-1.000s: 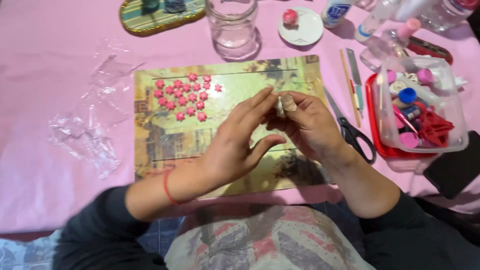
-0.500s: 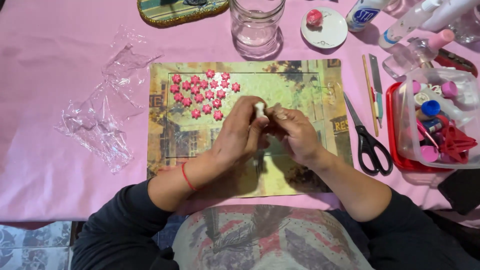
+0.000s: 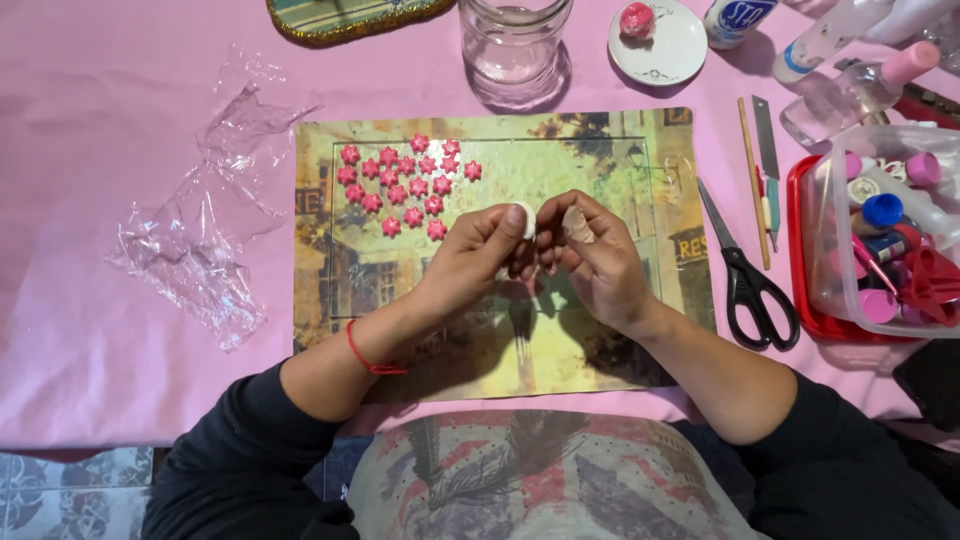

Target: Shaping and detailing small decorative flowers using clay and craft tools.

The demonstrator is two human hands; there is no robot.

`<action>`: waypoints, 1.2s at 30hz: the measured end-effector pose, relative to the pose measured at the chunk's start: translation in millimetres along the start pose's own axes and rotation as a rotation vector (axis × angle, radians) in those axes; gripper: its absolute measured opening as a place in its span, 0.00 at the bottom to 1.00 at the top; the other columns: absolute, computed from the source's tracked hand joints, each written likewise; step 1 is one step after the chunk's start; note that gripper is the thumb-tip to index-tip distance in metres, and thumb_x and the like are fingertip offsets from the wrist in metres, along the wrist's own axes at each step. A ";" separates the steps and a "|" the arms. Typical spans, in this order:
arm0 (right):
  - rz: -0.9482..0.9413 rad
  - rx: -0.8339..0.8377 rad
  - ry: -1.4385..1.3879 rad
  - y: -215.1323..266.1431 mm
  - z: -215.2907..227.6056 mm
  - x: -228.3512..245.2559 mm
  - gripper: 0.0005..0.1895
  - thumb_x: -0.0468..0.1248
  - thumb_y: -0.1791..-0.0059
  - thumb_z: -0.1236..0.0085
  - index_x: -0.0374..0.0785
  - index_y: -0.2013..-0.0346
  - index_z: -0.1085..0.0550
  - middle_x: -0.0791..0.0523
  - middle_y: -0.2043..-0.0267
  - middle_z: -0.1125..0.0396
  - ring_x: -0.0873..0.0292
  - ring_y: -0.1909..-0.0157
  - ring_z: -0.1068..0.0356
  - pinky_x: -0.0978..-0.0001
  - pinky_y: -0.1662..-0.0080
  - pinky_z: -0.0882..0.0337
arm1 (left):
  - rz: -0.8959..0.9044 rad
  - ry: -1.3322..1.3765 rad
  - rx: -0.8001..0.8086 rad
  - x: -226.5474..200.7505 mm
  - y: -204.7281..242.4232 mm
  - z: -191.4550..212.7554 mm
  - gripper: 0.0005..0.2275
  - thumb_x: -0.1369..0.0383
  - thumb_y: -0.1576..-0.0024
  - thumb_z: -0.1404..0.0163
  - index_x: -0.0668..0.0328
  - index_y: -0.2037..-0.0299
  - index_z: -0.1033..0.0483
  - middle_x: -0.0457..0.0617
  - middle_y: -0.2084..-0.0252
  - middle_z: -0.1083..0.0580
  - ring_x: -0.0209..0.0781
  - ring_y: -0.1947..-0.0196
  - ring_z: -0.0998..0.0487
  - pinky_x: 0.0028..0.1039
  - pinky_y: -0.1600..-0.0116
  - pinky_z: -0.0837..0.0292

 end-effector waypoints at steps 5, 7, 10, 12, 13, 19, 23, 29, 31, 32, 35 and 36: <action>0.255 -0.002 0.289 6.2 -12.3 34.8 0.21 0.46 0.47 0.56 0.26 0.58 0.31 0.50 0.73 0.36 0.63 0.70 0.36 0.75 0.68 0.32 | 0.205 0.113 0.073 -3.4 9.4 -14.8 0.22 0.57 0.35 0.68 0.70 0.68 0.29 0.56 0.71 0.28 0.44 0.68 0.22 0.23 0.66 0.28; 0.321 -0.006 0.327 6.2 -9.8 41.9 0.20 0.45 0.47 0.55 0.27 0.61 0.29 0.50 0.74 0.36 0.63 0.72 0.36 0.75 0.69 0.33 | 0.052 -0.183 0.071 -17.7 6.4 -14.9 0.17 0.61 0.36 0.64 0.62 0.71 0.28 0.50 0.76 0.27 0.40 0.72 0.24 0.23 0.66 0.30; 0.429 -0.004 0.369 5.7 -5.7 48.3 0.19 0.45 0.46 0.57 0.29 0.64 0.27 0.51 0.74 0.36 0.63 0.74 0.38 0.75 0.69 0.34 | -0.122 -0.545 0.058 -29.4 9.2 -15.8 0.13 0.65 0.37 0.59 0.55 0.74 0.29 0.46 0.81 0.27 0.39 0.78 0.28 0.25 0.66 0.31; 0.469 -0.005 0.376 7.4 -2.8 45.8 0.21 0.46 0.45 0.58 0.31 0.65 0.26 0.53 0.73 0.37 0.64 0.73 0.38 0.75 0.67 0.34 | -0.137 -0.609 0.053 -23.9 11.1 -14.7 0.12 0.65 0.38 0.58 0.54 0.74 0.30 0.47 0.82 0.29 0.42 0.78 0.30 0.28 0.66 0.30; 0.460 -0.025 0.414 8.3 -0.8 41.0 0.24 0.48 0.45 0.62 0.30 0.66 0.27 0.52 0.74 0.37 0.64 0.74 0.38 0.74 0.69 0.34 | -0.117 -0.645 0.085 -16.2 11.5 -16.4 0.12 0.64 0.38 0.58 0.54 0.75 0.31 0.49 0.81 0.29 0.47 0.78 0.29 0.30 0.66 0.30; 0.528 -0.040 0.888 16.9 -5.1 49.2 0.25 0.53 0.46 0.59 0.40 0.79 0.30 0.57 0.88 0.37 0.59 0.87 0.37 0.73 0.78 0.35 | -0.090 -0.553 0.203 -3.9 16.2 -34.0 0.11 0.67 0.37 0.60 0.58 0.71 0.30 0.53 0.79 0.27 0.49 0.77 0.26 0.34 0.67 0.28; 0.446 -0.036 0.770 8.3 10.7 44.7 0.28 0.52 0.45 0.60 0.44 0.88 0.37 0.63 0.96 0.42 0.66 0.93 0.40 0.80 0.79 0.37 | -0.025 -0.320 0.271 1.2 19.2 -42.7 0.07 0.68 0.38 0.58 0.58 0.63 0.26 0.46 0.77 0.27 0.36 0.75 0.28 0.27 0.66 0.29; 0.184 -0.062 0.493 5.1 13.8 15.4 0.24 0.39 0.46 0.57 0.42 0.88 0.36 0.58 0.93 0.45 0.67 0.87 0.45 0.77 0.78 0.42 | -0.360 -0.652 0.073 -24.0 19.8 -32.2 0.24 0.66 0.49 0.41 0.68 0.45 0.33 0.61 0.60 0.27 0.52 0.66 0.23 0.36 0.62 0.26; 0.074 -0.054 0.367 9.5 13.0 8.3 0.25 0.46 0.45 0.60 0.40 0.84 0.33 0.58 0.92 0.46 0.66 0.87 0.43 0.78 0.77 0.40 | -0.418 -0.696 0.084 -22.0 19.0 -29.5 0.26 0.64 0.49 0.41 0.63 0.42 0.33 0.59 0.55 0.28 0.53 0.60 0.24 0.37 0.56 0.26; -0.032 -0.044 0.236 10.8 11.4 -0.4 0.29 0.53 0.44 0.63 0.38 0.80 0.30 0.58 0.90 0.46 0.64 0.87 0.41 0.79 0.77 0.39 | -0.480 -0.745 0.095 -23.6 19.6 -28.9 0.27 0.63 0.49 0.41 0.57 0.38 0.34 0.56 0.50 0.29 0.53 0.53 0.25 0.38 0.50 0.27; 0.068 0.093 0.429 0.6 1.0 19.1 0.36 0.61 0.46 0.80 0.40 0.80 0.34 0.56 0.88 0.43 0.63 0.82 0.39 0.79 0.76 0.40 | -0.597 -0.702 0.032 -36.1 20.1 -30.0 0.19 0.64 0.46 0.43 0.55 0.44 0.27 0.55 0.50 0.27 0.52 0.56 0.23 0.35 0.54 0.27; 0.068 0.094 0.430 0.4 1.4 10.2 0.36 0.61 0.46 0.80 0.40 0.80 0.34 0.56 0.88 0.43 0.63 0.82 0.39 0.79 0.76 0.40 | -0.598 -0.701 0.031 -34.3 20.1 -27.7 0.19 0.64 0.46 0.43 0.55 0.44 0.27 0.55 0.50 0.27 0.52 0.56 0.23 0.35 0.54 0.27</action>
Point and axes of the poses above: each hand's wrist, its own y-axis away from the middle knuckle, its own z-axis out of the back of the hand, x = y × z, the point moved 9 cm from there along -y, towards the middle knuckle
